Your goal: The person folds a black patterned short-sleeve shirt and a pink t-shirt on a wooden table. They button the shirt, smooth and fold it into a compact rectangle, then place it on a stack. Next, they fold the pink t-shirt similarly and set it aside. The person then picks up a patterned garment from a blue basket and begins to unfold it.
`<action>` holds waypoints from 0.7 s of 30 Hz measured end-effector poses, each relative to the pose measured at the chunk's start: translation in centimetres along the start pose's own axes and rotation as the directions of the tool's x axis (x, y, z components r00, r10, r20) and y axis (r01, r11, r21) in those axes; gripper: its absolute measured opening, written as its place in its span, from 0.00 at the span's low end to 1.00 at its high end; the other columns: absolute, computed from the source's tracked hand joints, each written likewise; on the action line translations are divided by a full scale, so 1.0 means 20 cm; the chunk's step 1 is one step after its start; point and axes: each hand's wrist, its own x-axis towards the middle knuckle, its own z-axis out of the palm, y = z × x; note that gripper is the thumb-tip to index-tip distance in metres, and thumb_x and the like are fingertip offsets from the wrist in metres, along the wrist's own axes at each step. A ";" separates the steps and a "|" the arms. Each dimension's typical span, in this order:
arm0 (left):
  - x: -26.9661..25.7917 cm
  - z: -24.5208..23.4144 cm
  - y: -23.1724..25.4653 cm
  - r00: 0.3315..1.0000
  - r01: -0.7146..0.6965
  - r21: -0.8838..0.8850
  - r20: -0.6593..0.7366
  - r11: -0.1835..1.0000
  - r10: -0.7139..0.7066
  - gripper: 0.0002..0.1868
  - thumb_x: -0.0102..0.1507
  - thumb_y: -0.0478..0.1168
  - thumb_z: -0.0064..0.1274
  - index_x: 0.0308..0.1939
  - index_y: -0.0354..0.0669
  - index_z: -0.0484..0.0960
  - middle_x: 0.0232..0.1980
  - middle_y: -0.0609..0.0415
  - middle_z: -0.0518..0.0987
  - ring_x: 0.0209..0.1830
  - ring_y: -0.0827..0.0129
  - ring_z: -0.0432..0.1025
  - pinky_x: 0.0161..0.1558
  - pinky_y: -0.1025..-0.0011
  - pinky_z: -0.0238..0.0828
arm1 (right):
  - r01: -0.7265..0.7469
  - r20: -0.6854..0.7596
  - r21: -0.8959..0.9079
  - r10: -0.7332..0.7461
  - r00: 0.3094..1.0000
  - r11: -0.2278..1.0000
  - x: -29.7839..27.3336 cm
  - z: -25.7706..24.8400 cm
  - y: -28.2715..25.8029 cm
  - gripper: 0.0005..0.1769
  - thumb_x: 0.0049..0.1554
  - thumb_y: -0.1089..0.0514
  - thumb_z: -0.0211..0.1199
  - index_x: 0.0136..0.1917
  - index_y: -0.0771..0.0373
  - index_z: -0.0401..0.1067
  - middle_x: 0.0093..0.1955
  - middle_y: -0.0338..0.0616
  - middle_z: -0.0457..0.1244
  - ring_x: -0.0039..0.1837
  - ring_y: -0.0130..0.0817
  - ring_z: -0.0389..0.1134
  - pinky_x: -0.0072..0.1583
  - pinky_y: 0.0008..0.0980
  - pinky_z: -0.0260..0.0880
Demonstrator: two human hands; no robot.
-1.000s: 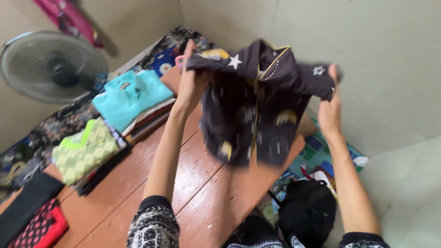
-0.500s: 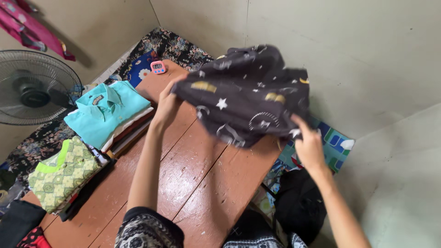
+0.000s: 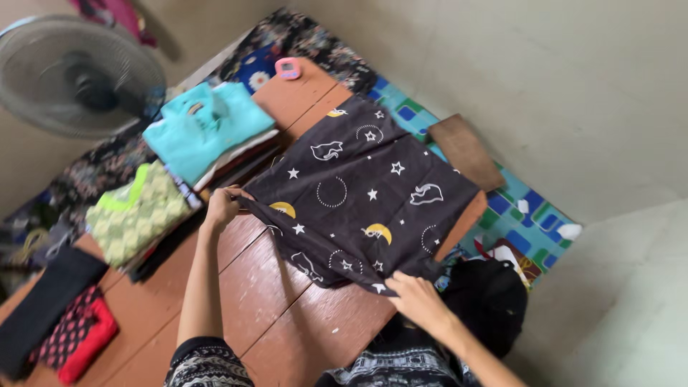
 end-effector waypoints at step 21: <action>-1.14 -0.04 -0.13 0.605 0.403 0.716 -0.675 0.570 0.422 0.40 0.56 0.33 0.55 0.71 0.20 0.60 0.74 0.16 0.54 0.71 0.29 0.60 0.71 0.52 0.61 | 0.427 0.190 0.483 -0.567 0.801 0.765 0.19 0.71 -0.64 0.29 0.51 0.59 0.67 0.66 0.67 0.69 0.67 0.55 0.63 0.71 0.53 0.63 0.71 0.46 0.61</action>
